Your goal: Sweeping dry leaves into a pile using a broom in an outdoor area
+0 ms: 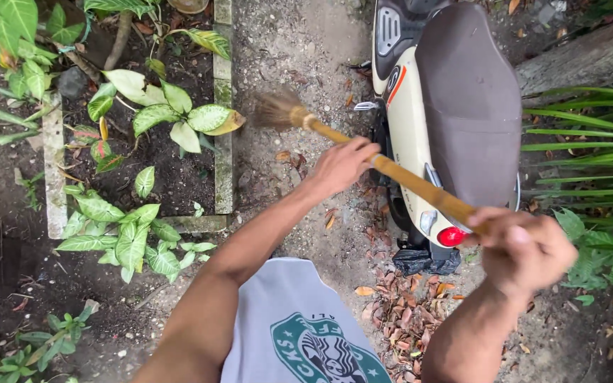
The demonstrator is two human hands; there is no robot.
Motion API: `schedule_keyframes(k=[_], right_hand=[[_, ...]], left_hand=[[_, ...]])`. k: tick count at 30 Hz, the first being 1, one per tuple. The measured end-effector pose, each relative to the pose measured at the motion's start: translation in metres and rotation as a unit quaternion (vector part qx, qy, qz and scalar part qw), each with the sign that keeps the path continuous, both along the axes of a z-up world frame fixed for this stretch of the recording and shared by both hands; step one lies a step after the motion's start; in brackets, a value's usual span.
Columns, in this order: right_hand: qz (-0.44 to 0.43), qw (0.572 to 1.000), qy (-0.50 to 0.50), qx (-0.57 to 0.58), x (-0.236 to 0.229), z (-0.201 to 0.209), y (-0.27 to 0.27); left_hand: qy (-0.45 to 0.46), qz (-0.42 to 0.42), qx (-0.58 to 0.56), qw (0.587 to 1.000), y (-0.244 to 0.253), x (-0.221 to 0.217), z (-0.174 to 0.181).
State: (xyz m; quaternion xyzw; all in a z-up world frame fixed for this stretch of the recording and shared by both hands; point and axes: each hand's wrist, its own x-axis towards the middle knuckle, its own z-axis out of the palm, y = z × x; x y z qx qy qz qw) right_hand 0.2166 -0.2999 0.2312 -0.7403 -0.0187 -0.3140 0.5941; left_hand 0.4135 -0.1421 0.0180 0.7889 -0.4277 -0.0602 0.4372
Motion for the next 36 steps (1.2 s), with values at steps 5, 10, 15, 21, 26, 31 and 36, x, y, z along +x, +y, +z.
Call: schedule_keyframes(k=[5, 10, 15, 21, 26, 31, 36], right_hand=[[-0.058, 0.992, -0.077, -0.076, 0.018, 0.003, 0.005], [-0.002, 0.999, 0.001, -0.033, 0.057, -0.066, 0.025], [-0.114, 0.982, 0.073, 0.134, 0.001, -0.03, 0.008], [-0.087, 0.996, -0.026, -0.025, -0.074, 0.014, -0.039], [-0.254, 0.965, -0.045, 0.051, -0.014, -0.037, -0.003], [-0.215, 0.956, -0.038, 0.194, -0.004, -0.159, -0.017], [-0.22, 0.949, 0.011, 0.225, -0.071, -0.076, -0.012]], left_hand=[[0.011, -0.011, 0.015, 1.0, -0.025, 0.023, 0.043], [0.065, 0.011, 0.118, 0.991, -0.007, 0.047, -0.029], [0.047, -0.056, 0.147, 0.986, 0.013, -0.01, -0.003], [0.007, -0.113, 0.029, 0.993, -0.033, -0.04, 0.044], [0.032, -0.088, 0.121, 0.988, -0.047, 0.003, 0.033], [0.01, -0.038, 0.154, 0.987, -0.041, 0.015, -0.115], [0.008, -0.135, 0.196, 0.971, -0.011, -0.06, -0.05]])
